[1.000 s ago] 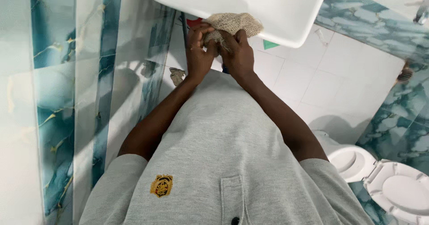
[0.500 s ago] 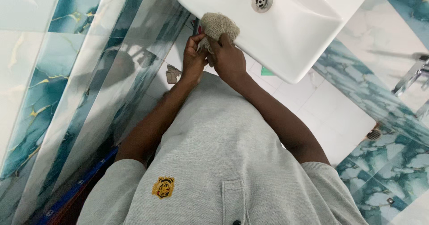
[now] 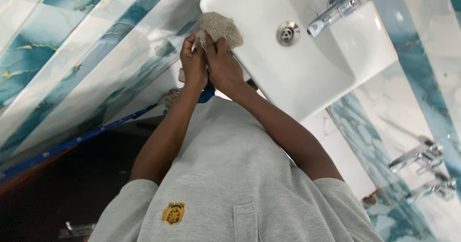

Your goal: The person cleans a bathroom faucet using a rag, wiping the spout, handle, and base of the fixture.

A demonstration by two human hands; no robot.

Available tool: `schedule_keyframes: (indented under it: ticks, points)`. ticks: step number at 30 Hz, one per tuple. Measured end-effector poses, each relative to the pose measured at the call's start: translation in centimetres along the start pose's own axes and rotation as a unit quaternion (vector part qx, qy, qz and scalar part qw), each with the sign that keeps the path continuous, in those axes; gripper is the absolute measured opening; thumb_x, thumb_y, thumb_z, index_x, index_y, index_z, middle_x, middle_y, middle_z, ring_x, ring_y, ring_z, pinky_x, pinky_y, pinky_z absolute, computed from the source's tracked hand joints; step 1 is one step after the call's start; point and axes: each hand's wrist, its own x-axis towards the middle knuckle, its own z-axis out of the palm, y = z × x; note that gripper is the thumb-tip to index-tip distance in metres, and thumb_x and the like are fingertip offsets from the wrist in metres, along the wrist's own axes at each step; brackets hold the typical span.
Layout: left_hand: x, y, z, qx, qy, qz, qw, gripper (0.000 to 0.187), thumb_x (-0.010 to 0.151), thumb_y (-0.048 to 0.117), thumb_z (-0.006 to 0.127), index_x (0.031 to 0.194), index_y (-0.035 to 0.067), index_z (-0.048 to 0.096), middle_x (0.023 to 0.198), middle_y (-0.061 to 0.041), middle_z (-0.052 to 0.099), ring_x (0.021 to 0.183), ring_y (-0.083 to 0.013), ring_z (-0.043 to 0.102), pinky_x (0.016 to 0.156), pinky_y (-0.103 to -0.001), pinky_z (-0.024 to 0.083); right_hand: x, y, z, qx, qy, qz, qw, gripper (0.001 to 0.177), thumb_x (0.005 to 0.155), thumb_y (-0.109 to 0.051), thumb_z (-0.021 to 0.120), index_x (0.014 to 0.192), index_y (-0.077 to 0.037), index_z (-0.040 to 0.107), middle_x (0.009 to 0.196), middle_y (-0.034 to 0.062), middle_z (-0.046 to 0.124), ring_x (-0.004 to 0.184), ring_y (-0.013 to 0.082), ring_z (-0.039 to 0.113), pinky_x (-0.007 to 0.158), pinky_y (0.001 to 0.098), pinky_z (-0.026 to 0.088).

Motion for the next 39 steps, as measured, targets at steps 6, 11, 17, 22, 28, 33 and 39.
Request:
schedule_keyframes:
  ticks: [6,11,17,22,28,33,39]
  points:
    - [-1.3,0.2,1.3,0.003,-0.034,0.083,0.996,0.047,0.109,0.002,0.047,0.156,0.004,0.045,0.153,-0.013,0.055,0.122,-0.0176,0.062,0.101,-0.032,0.056,0.7,0.5,-1.1,0.029,-0.004,-0.024,0.999,0.072,0.091,-0.002,0.064,0.156,0.002,0.033,0.127,0.0249,0.048,0.096,0.0397,0.069,0.075,0.0463,0.061]
    - [-1.0,5.1,4.3,0.127,-0.040,0.111,0.985,0.048,0.110,0.008,0.051,0.157,0.009,0.044,0.165,-0.009,0.046,0.117,-0.0206,0.045,0.099,-0.034,0.042,3.4,-0.2,-2.9,0.086,0.005,0.016,0.996,0.071,0.094,-0.004,0.063,0.156,0.003,0.030,0.124,0.0249,0.049,0.092,0.0392,0.069,0.070,0.0456,0.060]
    - [0.3,8.2,7.1,0.346,-0.100,0.253,0.898,0.045,0.109,0.007,0.061,0.154,0.013,0.054,0.169,-0.011,0.039,0.158,-0.0279,0.036,0.130,-0.041,0.036,5.7,2.7,-3.9,0.122,0.145,-0.030,0.981,0.058,0.097,-0.005,0.064,0.149,0.007,0.042,0.127,0.0256,0.057,0.107,0.0415,0.068,0.087,0.0457,0.059]
    - [2.8,8.8,8.4,0.444,-0.148,0.296,0.833,0.045,0.105,0.009,0.066,0.149,0.016,0.058,0.164,-0.011,0.045,0.154,-0.0320,0.042,0.126,-0.043,0.041,6.5,3.9,-4.7,0.173,0.191,-0.019,0.966,0.038,0.098,-0.004,0.063,0.134,0.008,0.056,0.117,0.0276,0.066,0.109,0.0439,0.068,0.094,0.0490,0.056]
    - [6.7,6.6,11.2,0.559,-0.196,0.308,0.744,0.048,0.096,0.000,0.062,0.142,0.013,0.064,0.156,-0.015,0.051,0.146,-0.0360,0.045,0.118,-0.045,0.044,8.0,6.4,-6.5,0.245,0.162,0.131,0.947,0.026,0.095,-0.013,0.067,0.115,0.004,0.063,0.096,0.0226,0.074,0.084,0.0360,0.074,0.075,0.0434,0.056]
    - [10.3,2.1,14.8,0.582,-0.265,0.335,0.692,0.042,0.095,-0.003,0.063,0.134,0.010,0.069,0.149,-0.014,0.059,0.145,-0.0317,0.051,0.120,-0.042,0.044,8.7,10.6,-6.2,0.237,0.201,0.168,0.935,0.025,0.088,-0.009,0.071,0.107,0.006,0.064,0.094,0.0254,0.074,0.080,0.0334,0.076,0.070,0.0406,0.057]
    - [10.7,1.2,17.5,0.612,-0.316,0.352,0.634,0.054,0.087,-0.003,0.065,0.141,0.003,0.061,0.156,-0.018,0.049,0.147,-0.0396,0.038,0.116,-0.057,0.034,9.0,15.2,-6.2,0.238,0.313,0.159,0.906,0.043,0.093,-0.005,0.069,0.131,0.003,0.051,0.109,0.0238,0.075,0.097,0.0349,0.077,0.078,0.0403,0.062]
